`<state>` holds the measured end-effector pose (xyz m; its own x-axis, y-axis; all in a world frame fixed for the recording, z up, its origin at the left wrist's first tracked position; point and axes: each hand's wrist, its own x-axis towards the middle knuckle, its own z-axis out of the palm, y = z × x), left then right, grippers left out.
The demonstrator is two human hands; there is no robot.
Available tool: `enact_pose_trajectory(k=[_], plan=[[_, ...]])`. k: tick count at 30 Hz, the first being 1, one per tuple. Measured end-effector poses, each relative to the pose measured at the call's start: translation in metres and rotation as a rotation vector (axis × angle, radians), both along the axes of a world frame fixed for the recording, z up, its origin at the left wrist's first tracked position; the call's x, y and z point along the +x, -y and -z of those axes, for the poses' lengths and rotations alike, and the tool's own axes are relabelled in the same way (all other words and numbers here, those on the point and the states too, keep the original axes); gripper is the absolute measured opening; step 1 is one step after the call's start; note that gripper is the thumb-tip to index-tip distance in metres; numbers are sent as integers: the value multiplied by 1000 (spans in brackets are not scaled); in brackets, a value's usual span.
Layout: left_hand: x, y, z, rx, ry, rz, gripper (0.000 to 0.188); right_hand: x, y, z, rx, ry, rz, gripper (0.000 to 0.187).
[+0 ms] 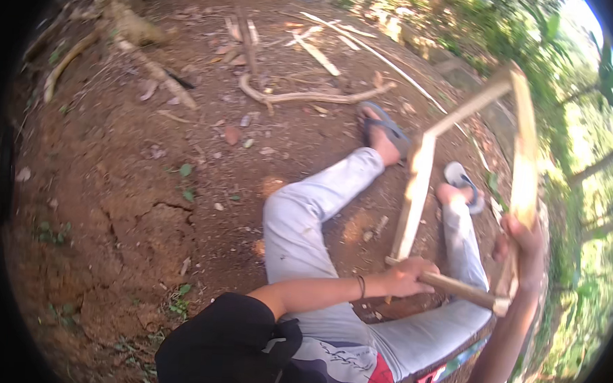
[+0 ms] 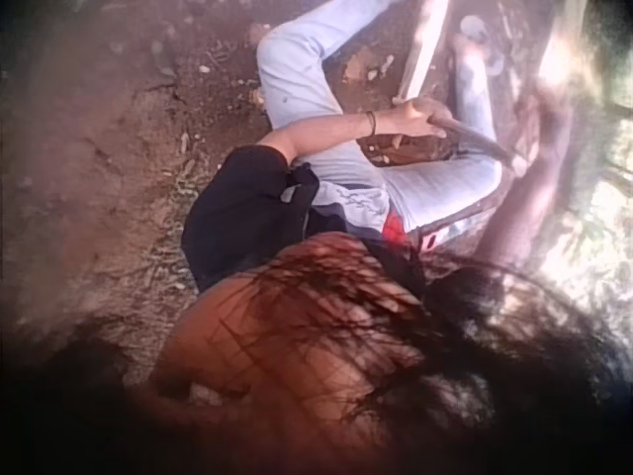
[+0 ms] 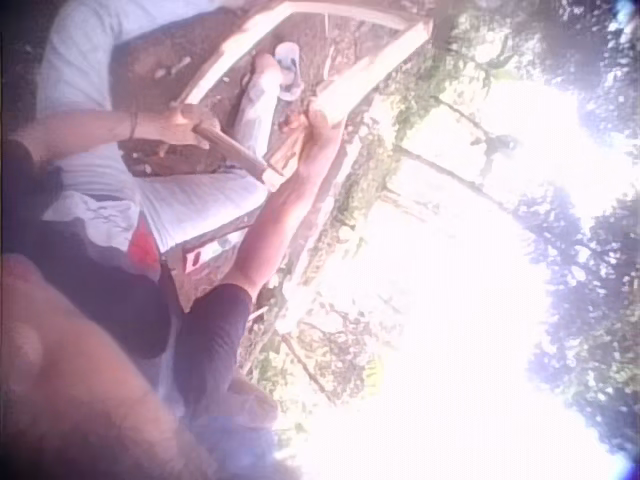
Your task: The person assembles a wooden frame by positioning wooden slats and hammering nails into the joints to secure them.
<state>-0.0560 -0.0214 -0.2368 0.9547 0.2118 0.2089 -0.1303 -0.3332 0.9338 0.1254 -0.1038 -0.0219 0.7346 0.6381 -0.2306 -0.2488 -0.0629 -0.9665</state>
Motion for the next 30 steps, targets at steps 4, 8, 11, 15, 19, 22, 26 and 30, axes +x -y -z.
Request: enact_pose_trajectory(k=[4, 8, 11, 15, 19, 22, 26, 30], plan=[[-7, -12, -39, 77, -66, 336, 39, -39, 59, 2, 237, -17, 37, 58], [-13, -52, -44, -238, 259, 126, 48, -34, 91, 18, 364, -48, -150, 66], [-2, -79, -4, -340, 180, -588, 39, -38, 101, 20, 334, -103, -177, 75], [14, -90, 47, -506, -36, -833, 65, -49, 129, 10, 235, -123, -176, 70], [11, -92, 96, -640, 55, -742, 66, -55, 156, 6, 146, -55, -280, 63], [1, -84, 101, -835, -151, -614, 78, -66, 163, -4, 22, 5, -202, 64], [10, -79, 110, -1127, -397, -284, 98, -87, 162, -1, 99, -94, -122, 71], [24, -77, 99, -986, -379, -227, 97, -111, 161, -5, 54, 13, 14, 67]])
